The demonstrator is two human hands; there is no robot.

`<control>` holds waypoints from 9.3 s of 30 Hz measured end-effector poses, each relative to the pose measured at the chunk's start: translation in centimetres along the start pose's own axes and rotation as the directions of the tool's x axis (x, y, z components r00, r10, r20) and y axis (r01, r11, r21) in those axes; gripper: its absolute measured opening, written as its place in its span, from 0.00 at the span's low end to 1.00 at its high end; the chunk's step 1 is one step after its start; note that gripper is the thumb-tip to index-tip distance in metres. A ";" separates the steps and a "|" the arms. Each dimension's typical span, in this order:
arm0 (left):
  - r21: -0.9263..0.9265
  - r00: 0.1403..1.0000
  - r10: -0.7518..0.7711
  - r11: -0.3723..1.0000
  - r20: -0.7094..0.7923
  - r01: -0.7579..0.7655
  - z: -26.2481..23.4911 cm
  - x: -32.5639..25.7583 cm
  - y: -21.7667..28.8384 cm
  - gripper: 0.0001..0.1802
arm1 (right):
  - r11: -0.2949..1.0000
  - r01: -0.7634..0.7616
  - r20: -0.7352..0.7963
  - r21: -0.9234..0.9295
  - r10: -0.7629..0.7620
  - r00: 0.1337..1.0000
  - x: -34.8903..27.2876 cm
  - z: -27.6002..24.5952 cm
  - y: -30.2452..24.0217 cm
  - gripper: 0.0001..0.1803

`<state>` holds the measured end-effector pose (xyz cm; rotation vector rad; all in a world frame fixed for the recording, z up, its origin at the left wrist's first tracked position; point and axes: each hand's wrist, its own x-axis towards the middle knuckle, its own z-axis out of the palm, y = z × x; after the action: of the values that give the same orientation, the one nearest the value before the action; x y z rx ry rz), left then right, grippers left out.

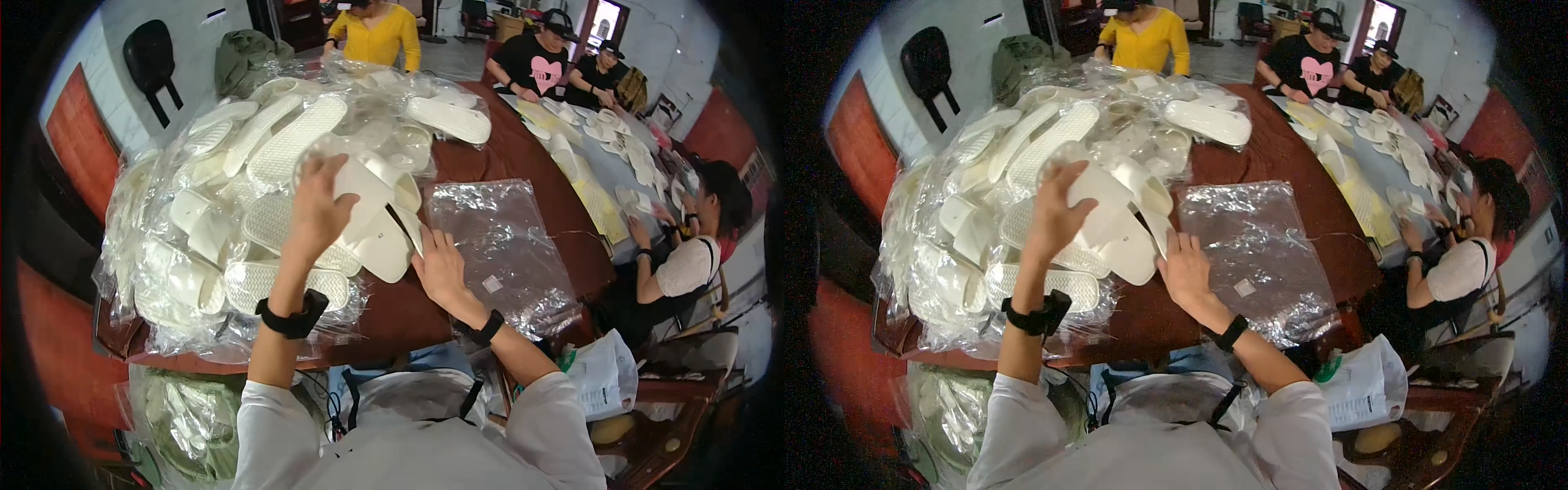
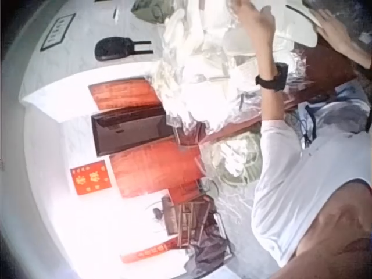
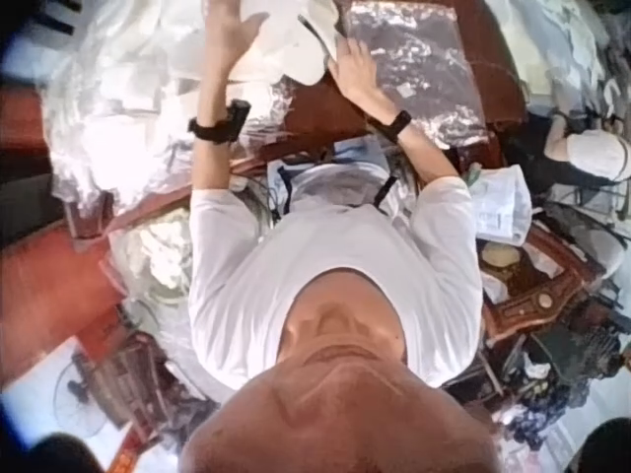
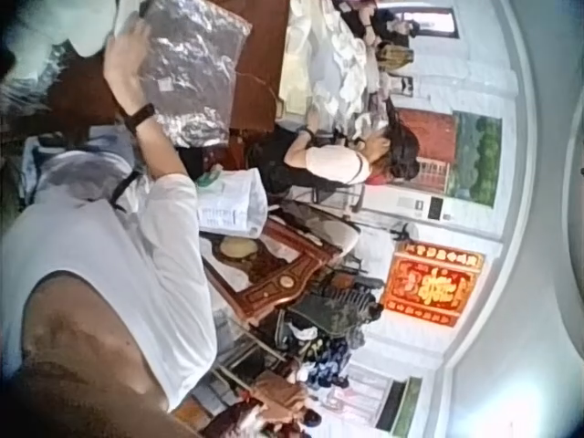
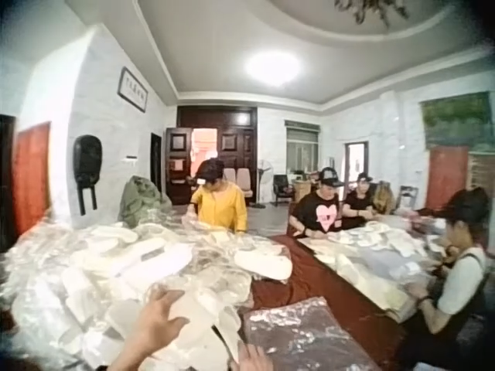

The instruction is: Pair and package manufactured slippers into clear plastic bags.

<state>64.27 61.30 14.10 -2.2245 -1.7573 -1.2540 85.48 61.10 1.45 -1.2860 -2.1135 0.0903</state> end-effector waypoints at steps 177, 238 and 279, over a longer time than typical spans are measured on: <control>-0.687 0.932 -0.359 0.690 -0.049 0.229 12.3 -13.8 5.9 0.11 | 0.607 -0.315 0.093 0.730 0.368 0.925 -7.5 -10.7 4.8 0.13; -0.442 0.925 -0.373 0.844 -0.076 0.304 -0.6 -13.2 2.4 0.33 | 0.982 -0.181 0.098 0.054 0.175 0.980 -8.4 -9.9 5.1 0.17; -0.819 0.908 -0.230 0.395 0.351 0.416 -15.0 -0.9 7.2 0.11 | 0.270 -0.349 0.390 0.897 -0.112 0.914 -6.2 -3.5 -9.4 0.37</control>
<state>61.88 50.70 26.67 -2.5221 -1.9118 -2.6795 82.11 50.28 4.69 -0.6077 -1.5986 1.6014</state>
